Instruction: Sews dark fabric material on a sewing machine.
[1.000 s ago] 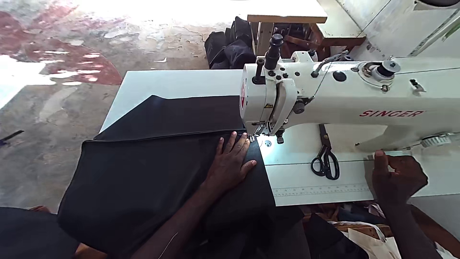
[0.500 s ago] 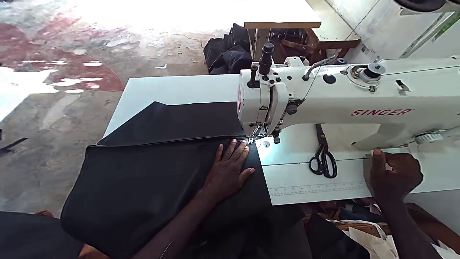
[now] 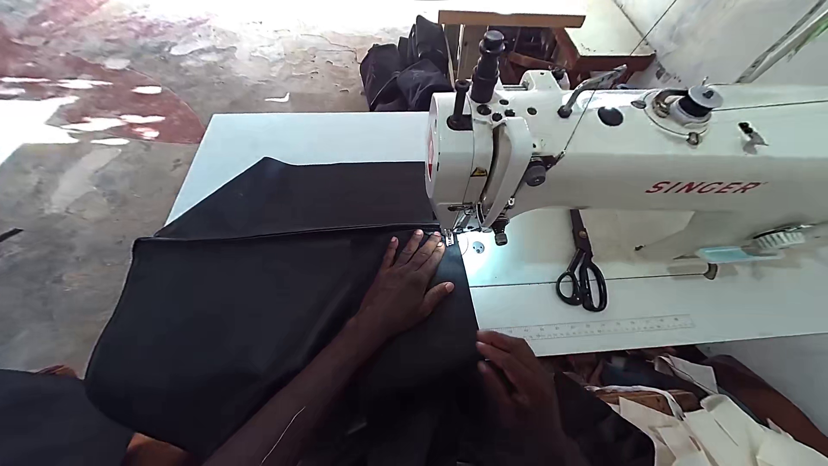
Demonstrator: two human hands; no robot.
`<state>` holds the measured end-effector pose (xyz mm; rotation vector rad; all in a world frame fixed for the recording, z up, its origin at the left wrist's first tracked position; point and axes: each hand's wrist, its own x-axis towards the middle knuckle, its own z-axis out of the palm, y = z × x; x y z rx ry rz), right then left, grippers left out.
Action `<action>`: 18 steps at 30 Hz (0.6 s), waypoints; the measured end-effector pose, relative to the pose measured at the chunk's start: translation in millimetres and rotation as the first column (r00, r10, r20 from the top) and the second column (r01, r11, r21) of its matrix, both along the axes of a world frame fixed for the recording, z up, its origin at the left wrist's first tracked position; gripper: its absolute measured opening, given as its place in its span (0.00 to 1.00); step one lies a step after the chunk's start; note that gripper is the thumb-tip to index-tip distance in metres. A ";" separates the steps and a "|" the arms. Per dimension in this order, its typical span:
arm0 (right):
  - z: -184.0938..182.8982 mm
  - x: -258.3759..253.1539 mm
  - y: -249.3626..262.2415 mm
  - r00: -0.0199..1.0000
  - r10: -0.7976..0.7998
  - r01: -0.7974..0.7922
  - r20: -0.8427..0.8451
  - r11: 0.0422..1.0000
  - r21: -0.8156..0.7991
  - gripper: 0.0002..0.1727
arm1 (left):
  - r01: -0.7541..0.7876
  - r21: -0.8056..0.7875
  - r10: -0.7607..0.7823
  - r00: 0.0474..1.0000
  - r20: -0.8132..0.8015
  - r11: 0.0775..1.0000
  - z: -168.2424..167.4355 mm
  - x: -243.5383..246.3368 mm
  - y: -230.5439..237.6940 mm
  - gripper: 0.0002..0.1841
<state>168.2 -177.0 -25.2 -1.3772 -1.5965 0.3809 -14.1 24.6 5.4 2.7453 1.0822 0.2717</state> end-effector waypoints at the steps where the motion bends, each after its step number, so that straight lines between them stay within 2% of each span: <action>1: 1.8 -3.7 -6.8 0.994 -0.040 0.040 -0.102 0.999 -0.002 0.11 | 0.004 0.000 -0.004 1.000 0.005 1.000 -0.6 -0.2 3.9 0.39; 4: -2.4 -12.1 -29.0 0.928 -0.158 0.087 -0.337 0.972 -0.217 0.09 | 0.020 -0.006 -0.020 1.000 0.022 1.000 -3.9 -0.1 15.5 0.39; 7: -19.4 -20.8 -35.0 0.847 -0.264 0.050 -0.461 0.904 -0.426 0.19 | 0.042 -0.018 -0.041 0.999 0.020 0.999 -0.7 0.2 21.6 0.40; 9: -21.7 -25.6 -30.7 0.788 -0.269 -0.013 -0.554 0.892 -0.452 0.20 | 0.061 -0.028 -0.060 0.998 0.028 0.998 1.8 -0.6 25.0 0.39; 11: -21.6 -29.1 -26.6 0.729 -0.258 -0.074 -0.634 0.891 -0.448 0.16 | 0.088 -0.043 -0.086 0.995 0.048 0.995 3.5 -3.0 27.0 0.39; 14: -17.8 -32.8 -27.2 0.723 -0.216 -0.111 -0.656 0.901 -0.419 0.10 | 0.099 -0.001 -0.097 0.983 0.153 0.995 2.7 -8.2 23.6 0.35; 16: -4.8 -35.4 -29.8 0.715 -0.189 -0.143 -0.673 0.903 -0.406 0.09 | 0.034 0.048 -0.042 0.982 0.182 0.998 3.8 -16.2 13.2 0.34; 18: 14.0 -41.2 -31.4 0.686 -0.185 -0.177 -0.704 0.896 -0.407 0.14 | -0.093 0.027 0.088 0.983 0.160 0.995 10.6 -31.9 -1.1 0.35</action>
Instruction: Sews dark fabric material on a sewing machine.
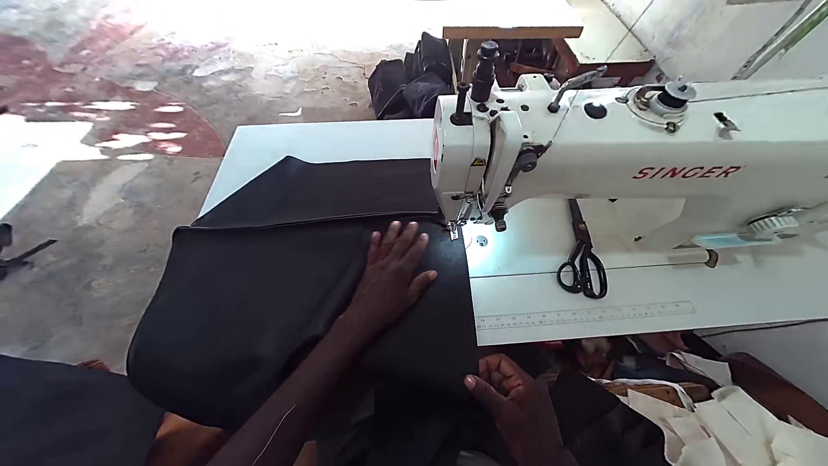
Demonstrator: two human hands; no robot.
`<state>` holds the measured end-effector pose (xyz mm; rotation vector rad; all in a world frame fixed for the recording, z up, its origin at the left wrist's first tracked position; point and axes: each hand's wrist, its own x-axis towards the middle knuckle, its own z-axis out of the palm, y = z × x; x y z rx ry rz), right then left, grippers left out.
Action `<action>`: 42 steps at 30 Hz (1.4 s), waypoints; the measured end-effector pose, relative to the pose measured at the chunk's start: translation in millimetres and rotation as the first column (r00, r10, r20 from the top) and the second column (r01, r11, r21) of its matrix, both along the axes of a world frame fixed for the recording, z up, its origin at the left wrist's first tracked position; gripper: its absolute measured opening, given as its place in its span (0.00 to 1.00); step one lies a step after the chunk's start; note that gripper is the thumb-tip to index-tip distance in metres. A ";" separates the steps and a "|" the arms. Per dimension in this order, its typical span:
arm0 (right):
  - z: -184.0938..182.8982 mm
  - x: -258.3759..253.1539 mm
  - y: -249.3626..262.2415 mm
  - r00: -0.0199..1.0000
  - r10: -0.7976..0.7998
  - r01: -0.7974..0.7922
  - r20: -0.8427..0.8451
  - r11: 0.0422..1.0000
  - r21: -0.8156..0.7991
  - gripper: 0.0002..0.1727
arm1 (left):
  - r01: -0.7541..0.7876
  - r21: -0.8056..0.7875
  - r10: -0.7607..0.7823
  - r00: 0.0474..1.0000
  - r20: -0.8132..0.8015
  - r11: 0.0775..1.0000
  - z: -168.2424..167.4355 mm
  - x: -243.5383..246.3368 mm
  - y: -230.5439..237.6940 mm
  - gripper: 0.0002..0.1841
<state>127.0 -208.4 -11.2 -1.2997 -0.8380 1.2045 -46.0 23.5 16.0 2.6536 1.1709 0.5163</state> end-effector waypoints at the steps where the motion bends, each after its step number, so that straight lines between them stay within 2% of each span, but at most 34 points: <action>1: 9.6 -4.1 1.0 0.999 0.017 -0.016 -0.030 1.000 0.005 0.21 | -0.065 -0.047 0.064 0.998 -0.017 0.997 5.0 -9.7 -5.3 0.37; 3: 23.1 -15.3 4.7 0.997 0.055 -0.053 -0.050 0.998 0.037 0.32 | -0.146 -0.130 0.138 0.988 -0.069 0.981 14.9 -28.9 -10.2 0.40; 5: 34.5 -25.5 10.4 0.992 0.092 -0.088 -0.092 0.995 0.050 0.35 | -0.133 -0.136 0.118 0.986 -0.115 0.982 24.6 -43.4 -11.1 0.37; 8: 41.7 -31.6 17.8 0.972 0.153 -0.152 -0.180 0.988 0.019 0.37 | 0.049 -0.077 -0.053 0.997 -0.051 0.996 41.9 -42.7 -12.5 0.26; 11: 34.7 -30.9 18.6 0.955 0.207 -0.220 -0.212 0.975 -0.037 0.33 | 0.254 -0.187 -0.263 0.964 -0.025 0.949 59.7 -15.0 -18.5 0.27; 14: 23.1 -23.6 14.7 0.953 0.245 -0.263 -0.178 0.961 -0.082 0.30 | 0.355 -0.159 -0.374 0.920 -0.116 0.921 42.9 15.1 -18.3 0.26; 16: 22.0 -16.7 13.8 0.950 0.268 -0.285 -0.159 0.954 -0.096 0.28 | 0.363 -0.122 -0.379 0.914 -0.146 0.924 30.1 26.0 -15.6 0.23; 18: 23.5 -12.9 11.6 0.954 0.266 -0.280 -0.137 0.954 -0.104 0.28 | 0.345 -0.121 -0.357 0.928 -0.108 0.931 23.1 27.8 -14.1 0.21; 22: 17.0 -8.8 7.2 0.969 0.220 -0.229 -0.111 0.971 -0.075 0.44 | 0.302 -0.124 -0.303 0.953 0.010 0.945 10.0 21.7 -15.8 0.22; 24: 6.8 -5.8 3.8 0.971 0.224 -0.228 -0.085 0.972 -0.047 0.47 | 0.281 -0.102 -0.280 0.960 0.030 0.954 2.6 18.9 -17.1 0.23; 31: -3.0 2.6 8.5 0.985 0.171 -0.169 -0.019 0.983 0.074 0.41 | 0.286 -0.025 -0.280 0.951 0.131 0.958 -13.7 21.2 -3.4 0.23; 33: -5.3 2.7 10.8 0.989 0.140 -0.144 0.041 0.983 0.118 0.34 | 0.279 -0.016 -0.274 0.951 0.145 0.960 -13.9 23.0 4.2 0.23; 36: -6.7 4.9 8.8 0.981 0.111 -0.140 0.159 0.974 0.178 0.19 | 0.282 -0.005 -0.276 0.943 0.184 0.959 -14.4 25.5 13.7 0.22; 37: -6.1 8.0 7.5 0.976 0.122 -0.160 0.180 0.964 0.214 0.17 | 0.284 -0.007 -0.277 0.942 0.191 0.959 -14.2 25.8 15.9 0.22; 39: -6.8 16.4 7.3 0.957 0.145 -0.218 0.252 0.931 0.294 0.20 | 0.288 0.004 -0.283 0.936 0.210 0.958 -14.7 26.3 18.7 0.21; 40: -7.1 20.8 8.9 0.928 0.141 -0.259 0.344 0.908 0.328 0.21 | 0.289 0.010 -0.285 0.935 0.213 0.957 -15.1 26.0 19.3 0.21; 42: -5.1 29.2 14.1 0.770 0.061 -0.351 0.635 0.872 0.342 0.21 | 0.295 0.017 -0.291 0.931 0.218 0.955 -15.6 25.0 19.9 0.21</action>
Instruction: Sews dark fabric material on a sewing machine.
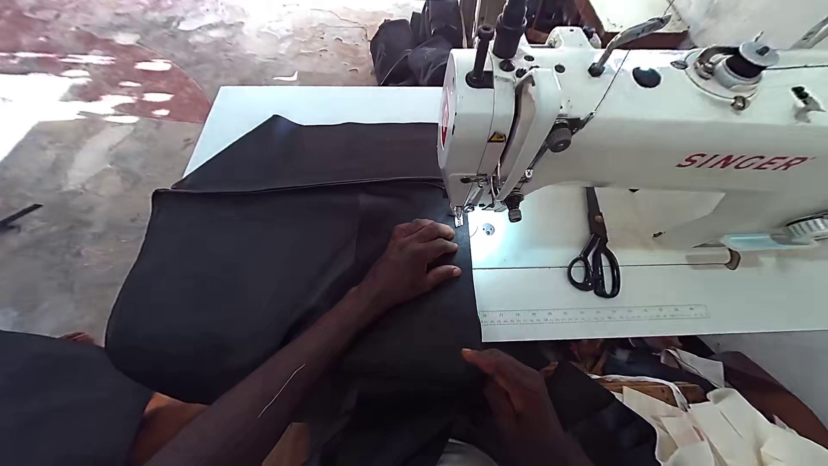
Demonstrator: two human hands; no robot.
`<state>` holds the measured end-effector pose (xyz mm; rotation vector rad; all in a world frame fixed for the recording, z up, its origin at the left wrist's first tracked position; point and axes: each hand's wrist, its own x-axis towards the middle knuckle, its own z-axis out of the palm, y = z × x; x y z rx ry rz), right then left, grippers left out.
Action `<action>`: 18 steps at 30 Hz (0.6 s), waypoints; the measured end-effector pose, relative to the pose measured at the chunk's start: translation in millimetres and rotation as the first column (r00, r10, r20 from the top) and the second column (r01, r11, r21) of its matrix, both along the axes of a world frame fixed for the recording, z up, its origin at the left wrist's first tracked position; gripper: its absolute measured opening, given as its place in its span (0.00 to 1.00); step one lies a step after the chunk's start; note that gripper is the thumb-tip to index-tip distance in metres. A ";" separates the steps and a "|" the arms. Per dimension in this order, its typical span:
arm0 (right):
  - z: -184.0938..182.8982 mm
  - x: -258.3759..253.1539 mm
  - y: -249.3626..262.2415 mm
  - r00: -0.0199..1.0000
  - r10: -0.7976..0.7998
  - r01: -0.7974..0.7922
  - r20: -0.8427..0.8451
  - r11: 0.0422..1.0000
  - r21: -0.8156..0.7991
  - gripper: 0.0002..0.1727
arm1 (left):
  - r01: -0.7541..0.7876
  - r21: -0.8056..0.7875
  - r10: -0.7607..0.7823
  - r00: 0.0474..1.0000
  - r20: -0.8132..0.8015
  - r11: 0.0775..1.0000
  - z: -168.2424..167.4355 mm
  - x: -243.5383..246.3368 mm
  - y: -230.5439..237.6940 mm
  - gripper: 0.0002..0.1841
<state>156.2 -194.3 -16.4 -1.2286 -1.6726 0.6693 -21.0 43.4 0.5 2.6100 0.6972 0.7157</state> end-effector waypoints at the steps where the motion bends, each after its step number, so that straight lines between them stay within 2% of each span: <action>1: 0.1 2.8 3.6 0.984 -0.049 0.039 0.172 0.997 0.062 0.21 | 0.003 0.001 -0.003 1.000 -0.002 1.000 0.0 -0.1 0.8 0.21; 2: -0.3 4.9 7.2 0.947 -0.108 0.074 0.302 0.990 0.119 0.21 | 0.004 0.006 -0.004 1.000 -0.006 1.000 0.0 0.1 1.9 0.21; 4: -4.6 9.7 15.7 0.888 -0.183 0.098 0.421 0.971 0.217 0.20 | 0.008 0.019 -0.008 1.000 -0.004 1.000 -0.7 0.7 4.2 0.22; 9: -13.8 14.4 37.0 0.883 -0.208 0.087 0.420 0.953 0.291 0.17 | -0.005 0.012 0.005 1.000 0.018 1.000 -0.1 4.5 15.9 0.21; 18: -4.1 37.3 66.8 0.897 -0.063 -0.015 0.438 0.985 0.173 0.17 | 0.003 0.040 -0.006 0.996 0.084 0.999 5.9 19.2 53.3 0.10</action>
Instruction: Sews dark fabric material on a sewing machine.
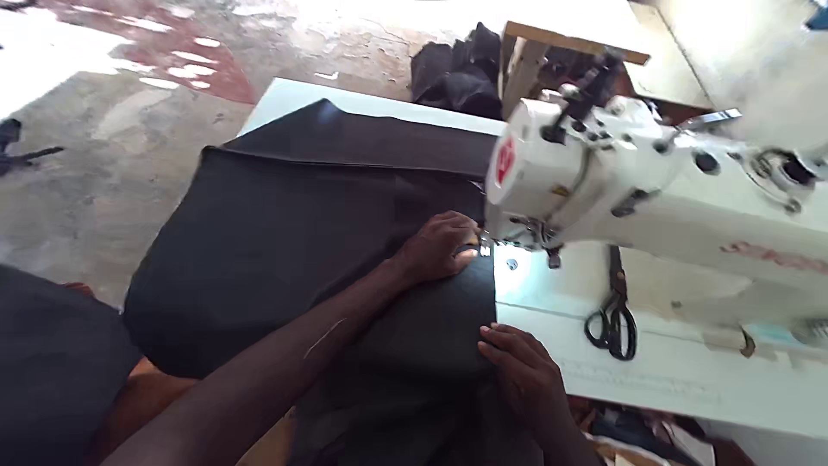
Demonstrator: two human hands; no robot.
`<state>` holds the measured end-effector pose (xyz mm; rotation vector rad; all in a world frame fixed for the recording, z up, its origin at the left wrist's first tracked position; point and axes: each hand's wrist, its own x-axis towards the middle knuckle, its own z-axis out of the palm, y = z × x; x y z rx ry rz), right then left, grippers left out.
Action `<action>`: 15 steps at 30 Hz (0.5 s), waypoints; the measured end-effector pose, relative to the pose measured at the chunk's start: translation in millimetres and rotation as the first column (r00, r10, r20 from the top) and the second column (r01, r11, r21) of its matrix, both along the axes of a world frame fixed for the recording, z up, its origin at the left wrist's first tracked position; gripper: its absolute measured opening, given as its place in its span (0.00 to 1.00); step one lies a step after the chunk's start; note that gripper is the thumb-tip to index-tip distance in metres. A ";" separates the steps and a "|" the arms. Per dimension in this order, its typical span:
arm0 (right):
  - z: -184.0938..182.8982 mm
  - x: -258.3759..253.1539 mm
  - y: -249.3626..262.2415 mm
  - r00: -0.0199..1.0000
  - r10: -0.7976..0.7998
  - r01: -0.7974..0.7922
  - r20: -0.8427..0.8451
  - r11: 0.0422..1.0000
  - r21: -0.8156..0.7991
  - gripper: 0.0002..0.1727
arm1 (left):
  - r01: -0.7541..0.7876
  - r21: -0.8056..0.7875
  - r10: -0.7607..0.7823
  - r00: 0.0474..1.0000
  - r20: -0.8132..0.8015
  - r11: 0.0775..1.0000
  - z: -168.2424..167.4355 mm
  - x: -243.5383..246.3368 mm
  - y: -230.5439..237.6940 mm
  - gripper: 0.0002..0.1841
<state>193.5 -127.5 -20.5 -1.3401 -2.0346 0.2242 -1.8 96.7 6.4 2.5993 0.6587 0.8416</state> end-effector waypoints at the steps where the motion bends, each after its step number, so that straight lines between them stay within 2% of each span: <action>1: -1.1 1.3 0.6 1.000 0.007 -0.007 -0.009 1.000 0.002 0.17 | -0.009 -0.021 0.009 1.000 0.000 1.000 0.2 0.7 1.6 0.10; 3: -4.8 4.3 2.6 0.999 0.033 -0.032 -0.038 0.999 0.015 0.18 | -0.081 -0.064 0.083 0.996 0.031 0.995 -0.8 1.8 6.4 0.10; 5: -5.7 8.7 3.8 0.997 0.071 -0.071 -0.040 0.997 -0.004 0.18 | -0.282 -0.063 0.286 0.956 0.068 0.957 1.0 -0.3 11.4 0.11; 7: -5.7 12.1 5.5 0.996 0.089 -0.090 -0.024 0.996 -0.018 0.17 | -0.526 -0.104 0.530 0.848 0.015 0.844 11.7 -11.3 15.1 0.21; 9: -5.4 11.2 7.3 0.996 0.092 -0.092 -0.018 0.996 -0.009 0.15 | -0.670 -0.195 0.669 0.739 -0.078 0.717 24.2 -31.6 21.8 0.36; 11: -3.3 8.8 6.9 0.996 0.087 -0.087 -0.006 0.996 -0.012 0.14 | -0.696 -0.285 0.694 0.709 -0.125 0.659 27.4 -52.2 30.2 0.44; 12: -2.4 7.4 6.4 0.997 0.080 -0.080 -0.003 0.997 -0.013 0.14 | -0.680 -0.311 0.682 0.721 -0.122 0.664 25.9 -58.4 33.7 0.44; 15: -0.7 4.5 6.5 0.998 0.064 -0.064 -0.010 0.998 -0.004 0.12 | -0.561 -0.345 0.612 0.789 0.051 0.752 21.4 -59.7 42.9 0.38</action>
